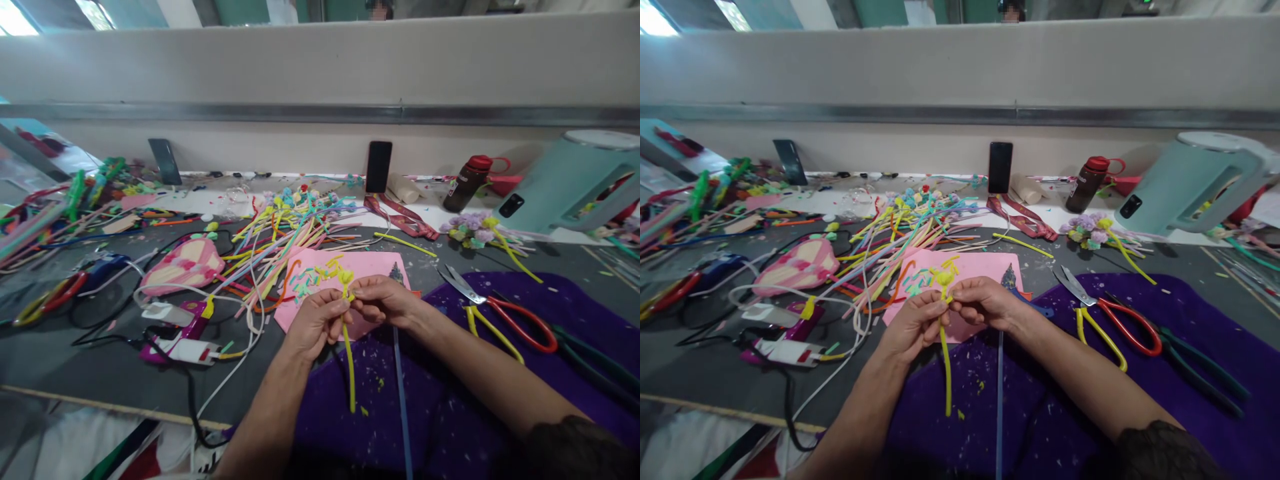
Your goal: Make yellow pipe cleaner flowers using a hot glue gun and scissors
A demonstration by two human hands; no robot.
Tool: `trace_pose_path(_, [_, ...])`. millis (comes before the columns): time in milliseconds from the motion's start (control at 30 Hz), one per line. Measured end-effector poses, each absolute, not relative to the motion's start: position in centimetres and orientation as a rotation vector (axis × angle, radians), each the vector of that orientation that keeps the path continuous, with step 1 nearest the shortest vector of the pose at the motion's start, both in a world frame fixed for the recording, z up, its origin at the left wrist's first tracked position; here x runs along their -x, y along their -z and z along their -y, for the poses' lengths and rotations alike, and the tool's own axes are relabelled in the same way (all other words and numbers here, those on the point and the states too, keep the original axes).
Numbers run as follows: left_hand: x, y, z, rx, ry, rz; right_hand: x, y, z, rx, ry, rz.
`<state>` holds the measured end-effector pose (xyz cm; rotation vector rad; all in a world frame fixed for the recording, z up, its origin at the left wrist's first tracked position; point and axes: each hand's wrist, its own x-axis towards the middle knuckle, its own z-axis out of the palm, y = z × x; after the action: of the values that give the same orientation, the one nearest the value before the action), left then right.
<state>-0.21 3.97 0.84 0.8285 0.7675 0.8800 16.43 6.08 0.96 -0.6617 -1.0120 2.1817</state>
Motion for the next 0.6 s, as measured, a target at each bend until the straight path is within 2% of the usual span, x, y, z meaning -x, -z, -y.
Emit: trace_pose_path(600, [0.16, -1.46, -3.81, -0.896, -0.871, -0.821, -16.15, -1.36, -5.91, 0.742, -2.168, 1.061])
